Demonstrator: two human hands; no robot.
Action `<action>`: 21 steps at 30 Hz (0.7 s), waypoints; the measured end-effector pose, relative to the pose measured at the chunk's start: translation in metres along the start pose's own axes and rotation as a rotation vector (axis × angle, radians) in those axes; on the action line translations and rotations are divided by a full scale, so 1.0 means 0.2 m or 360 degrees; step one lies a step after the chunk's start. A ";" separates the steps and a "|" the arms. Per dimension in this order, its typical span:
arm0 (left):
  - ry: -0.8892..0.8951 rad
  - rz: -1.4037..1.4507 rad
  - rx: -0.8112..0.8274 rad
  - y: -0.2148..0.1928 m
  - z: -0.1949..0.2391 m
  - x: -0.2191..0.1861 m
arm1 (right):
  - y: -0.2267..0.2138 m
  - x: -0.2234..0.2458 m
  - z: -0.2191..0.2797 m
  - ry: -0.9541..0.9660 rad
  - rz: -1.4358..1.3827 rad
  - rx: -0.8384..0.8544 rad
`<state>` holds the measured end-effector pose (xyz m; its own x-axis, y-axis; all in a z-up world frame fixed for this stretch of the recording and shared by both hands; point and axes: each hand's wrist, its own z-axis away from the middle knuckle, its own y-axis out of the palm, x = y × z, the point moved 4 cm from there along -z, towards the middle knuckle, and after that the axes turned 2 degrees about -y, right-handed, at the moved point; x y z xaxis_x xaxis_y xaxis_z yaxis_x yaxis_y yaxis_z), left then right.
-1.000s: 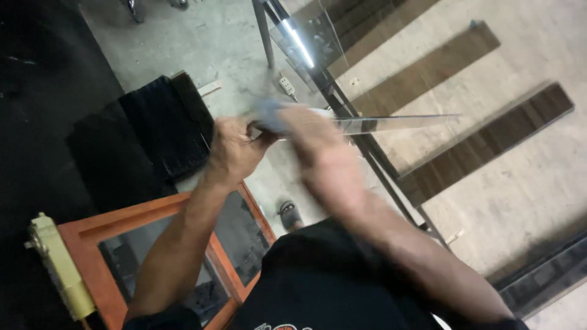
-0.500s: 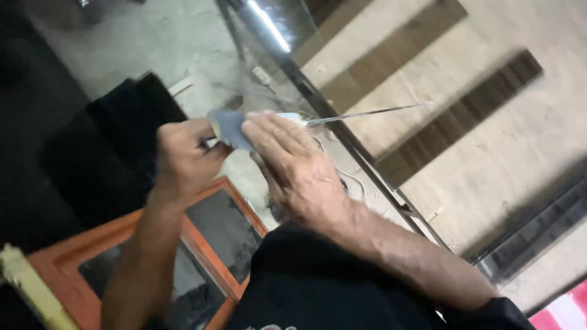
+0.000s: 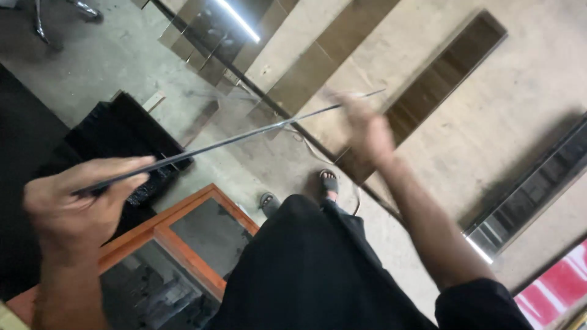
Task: Cleaning and polishing the edges of glass strips using a handheld block
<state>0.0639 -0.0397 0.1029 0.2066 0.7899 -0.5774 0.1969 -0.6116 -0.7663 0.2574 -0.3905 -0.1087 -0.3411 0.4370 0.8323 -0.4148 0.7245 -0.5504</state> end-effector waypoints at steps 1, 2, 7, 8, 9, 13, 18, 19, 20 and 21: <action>-0.0002 -0.0001 -0.0004 0.01 0.00 -0.02 | -0.05 -0.16 -0.03 -0.0003 0.0001 0.0002; -0.0113 0.0001 -0.0022 0.02 0.00 -0.03 | -0.10 -0.30 -0.04 -0.0116 0.0030 -0.0104; -0.0526 0.0007 0.0142 0.04 -0.01 -0.05 | -0.01 -0.13 -0.03 0.0340 -0.1744 0.0117; -0.0470 -0.0050 0.0135 0.05 0.01 -0.05 | -0.01 -0.24 -0.02 0.0725 -0.1769 -0.0071; -0.0413 -0.0106 0.0128 0.05 0.04 -0.06 | -0.01 -0.34 0.00 0.1111 -0.1773 -0.0261; -0.0468 -0.0059 0.0041 0.07 0.01 -0.11 | -0.27 -0.46 -0.09 -0.0030 -0.0055 -0.0147; -0.0468 -0.0008 0.0063 0.07 0.07 -0.01 | -0.24 -0.70 -0.13 0.0258 0.0137 -0.0045; -0.0464 -0.0008 0.0063 0.06 0.06 -0.02 | -0.26 -0.67 -0.12 0.0258 0.0137 -0.0048; -0.0437 -0.0098 0.0098 0.06 0.05 -0.04 | -0.27 -0.61 -0.12 0.0189 0.0084 -0.0014; -0.0409 -0.0188 0.0133 0.06 0.04 -0.06 | -0.28 -0.56 -0.12 0.0121 0.0031 0.0020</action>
<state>0.0567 -0.0565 0.0984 -0.0647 0.8474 -0.5270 0.1232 -0.5172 -0.8469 0.3381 -0.4674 -0.1700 -0.2845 0.4904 0.8238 -0.4196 0.7089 -0.5669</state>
